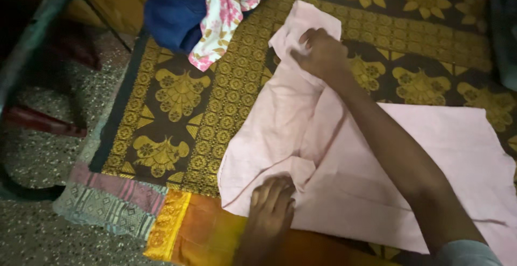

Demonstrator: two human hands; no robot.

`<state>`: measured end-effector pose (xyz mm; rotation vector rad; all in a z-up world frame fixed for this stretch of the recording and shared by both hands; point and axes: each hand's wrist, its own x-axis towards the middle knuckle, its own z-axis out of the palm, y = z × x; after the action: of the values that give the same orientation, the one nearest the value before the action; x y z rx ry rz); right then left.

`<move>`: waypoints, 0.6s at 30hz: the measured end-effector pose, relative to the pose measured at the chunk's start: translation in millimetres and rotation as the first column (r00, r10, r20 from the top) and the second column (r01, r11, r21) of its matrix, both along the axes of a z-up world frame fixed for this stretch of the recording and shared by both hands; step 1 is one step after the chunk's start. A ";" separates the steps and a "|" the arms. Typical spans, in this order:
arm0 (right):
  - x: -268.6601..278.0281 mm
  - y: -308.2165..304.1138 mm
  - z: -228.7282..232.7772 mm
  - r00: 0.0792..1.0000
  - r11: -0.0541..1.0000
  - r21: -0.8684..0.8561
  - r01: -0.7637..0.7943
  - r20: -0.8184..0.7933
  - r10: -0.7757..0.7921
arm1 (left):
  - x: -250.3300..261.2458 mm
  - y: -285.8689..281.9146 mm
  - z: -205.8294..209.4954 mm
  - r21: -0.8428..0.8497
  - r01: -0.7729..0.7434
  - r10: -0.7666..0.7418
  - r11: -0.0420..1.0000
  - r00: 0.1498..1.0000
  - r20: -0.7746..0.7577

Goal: The person buttons a pink long-sleeved shirt and folds it on a patterned mat.

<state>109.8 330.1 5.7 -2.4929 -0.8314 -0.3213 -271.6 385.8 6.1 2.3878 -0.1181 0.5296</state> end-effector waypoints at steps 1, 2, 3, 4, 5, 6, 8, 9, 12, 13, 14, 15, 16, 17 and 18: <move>4.6 8.7 -7.0 1.000 0.996 -0.090 -0.006 0.024 0.009 | -0.2 0.5 0.8 0.003 0.008 -0.008 1.000 1.000 -0.002; 7.5 11.7 -13.6 0.999 0.983 -0.183 -0.008 0.042 0.016 | -1.5 -0.3 1.7 -0.010 0.000 0.000 1.000 1.000 -0.020; 11.1 12.0 -18.3 1.000 0.992 -0.129 0.005 0.003 -0.004 | -1.9 -1.0 1.8 -0.024 -0.008 0.007 1.000 0.999 -0.039; 14.2 9.6 -21.0 0.999 0.997 -0.076 0.025 -0.036 -0.028 | -1.3 -0.6 1.5 -0.038 -0.010 0.008 0.999 0.998 -0.056; 17.0 6.8 -22.1 0.996 0.999 -0.023 0.048 -0.076 -0.050 | -0.9 0.9 0.5 -0.042 -0.010 0.008 0.999 0.999 -0.045; 21.0 -3.4 -19.1 0.992 0.995 0.099 0.008 -0.128 0.005 | -1.9 1.0 -0.8 -0.053 -0.009 0.007 0.999 0.999 -0.036; 30.7 -30.7 -2.7 0.982 0.940 0.332 -0.073 -0.139 0.125 | -3.4 0.4 -4.8 -0.052 -0.014 0.012 0.999 1.000 -0.022; 31.6 -44.6 8.1 0.978 0.891 0.437 -0.123 -0.098 0.183 | -3.8 -0.6 -7.0 -0.041 -0.020 0.019 0.999 1.000 -0.017; 18.7 -96.7 57.0 0.926 0.781 0.611 0.128 -0.355 0.126 | -2.5 -0.9 -10.0 -0.036 -0.021 0.019 0.999 0.999 -0.045; 9.2 -113.7 72.6 0.881 0.749 0.620 0.234 -0.461 0.106 | -1.4 -1.8 -9.3 -0.039 -0.018 0.016 0.999 0.998 -0.063; 2.8 -124.0 84.6 0.893 0.731 0.646 0.221 -0.436 0.116 | -0.1 -1.6 -8.1 -0.039 -0.017 0.014 0.999 0.998 -0.056; -2.4 -138.2 97.5 0.904 0.712 0.671 0.206 -0.410 0.125 | 1.4 -2.0 -5.9 -0.040 -0.015 0.013 0.999 0.999 -0.049; -6.9 -147.6 105.2 0.913 0.691 0.697 0.188 -0.384 0.139 | 2.9 -2.1 -2.7 -0.037 -0.018 0.016 0.999 0.999 -0.044; -11.4 -158.1 110.8 0.911 0.653 0.724 0.222 -0.393 0.125 | 3.8 -2.7 1.3 -0.044 -0.019 0.017 0.999 0.998 -0.066; -15.9 -172.0 115.8 0.907 0.613 0.748 0.255 -0.405 0.116 | 2.0 -3.5 6.1 -0.050 -0.026 0.021 0.998 0.996 -0.092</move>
<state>93.9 158.1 121.5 -1.6355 -0.2833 -0.1184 -269.5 382.3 12.2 2.3612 -0.0356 0.4286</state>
